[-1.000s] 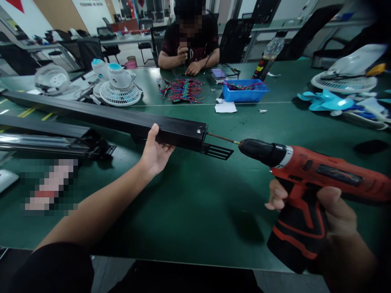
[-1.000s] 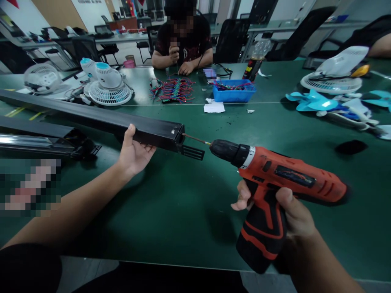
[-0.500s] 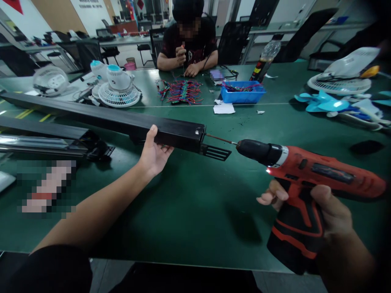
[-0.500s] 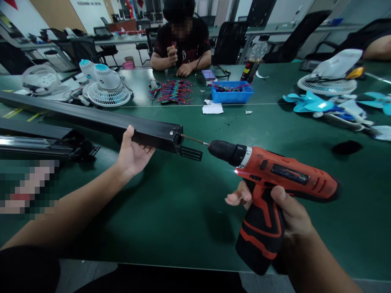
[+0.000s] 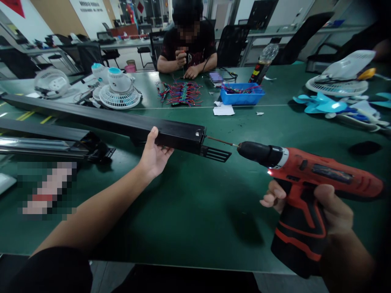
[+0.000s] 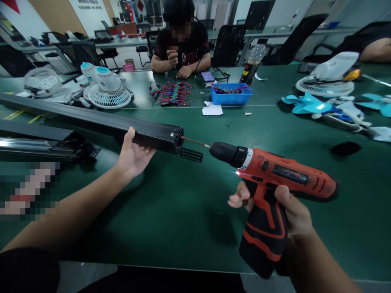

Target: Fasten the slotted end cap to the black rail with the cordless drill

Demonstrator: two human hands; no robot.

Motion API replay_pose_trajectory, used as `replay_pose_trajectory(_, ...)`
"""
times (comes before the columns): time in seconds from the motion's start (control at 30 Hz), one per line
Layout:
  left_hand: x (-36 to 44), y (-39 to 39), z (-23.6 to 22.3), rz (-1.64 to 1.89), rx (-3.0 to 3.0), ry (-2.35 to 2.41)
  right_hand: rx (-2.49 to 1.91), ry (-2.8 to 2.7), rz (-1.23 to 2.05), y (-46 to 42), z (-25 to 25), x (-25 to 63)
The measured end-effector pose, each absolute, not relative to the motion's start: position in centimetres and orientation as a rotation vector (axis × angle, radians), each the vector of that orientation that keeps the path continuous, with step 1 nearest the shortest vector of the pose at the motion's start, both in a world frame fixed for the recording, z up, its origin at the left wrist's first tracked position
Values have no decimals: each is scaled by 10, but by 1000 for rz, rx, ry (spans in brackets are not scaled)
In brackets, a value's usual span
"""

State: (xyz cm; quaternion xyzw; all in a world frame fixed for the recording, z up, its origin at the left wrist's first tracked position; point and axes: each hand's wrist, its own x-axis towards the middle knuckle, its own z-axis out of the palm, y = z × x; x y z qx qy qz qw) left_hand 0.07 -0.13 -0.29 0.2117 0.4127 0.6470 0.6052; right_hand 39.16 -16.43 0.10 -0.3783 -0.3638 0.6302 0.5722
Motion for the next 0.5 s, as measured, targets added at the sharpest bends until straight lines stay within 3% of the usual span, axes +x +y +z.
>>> replay_pose_trajectory(0.3, 0, -23, 0, 1633, 501, 1212, -907, -878, 1422, -161, 6, 397)
replay_pose_trajectory(0.43, 4, -49, 35, 1877, 860, 1236, -941, -867, 1394, -158, 10, 400)
replay_pose_trajectory(0.5, 9, -53, 65, 1759, 1093, 1212, -951, -802, 1404, -155, 13, 400)
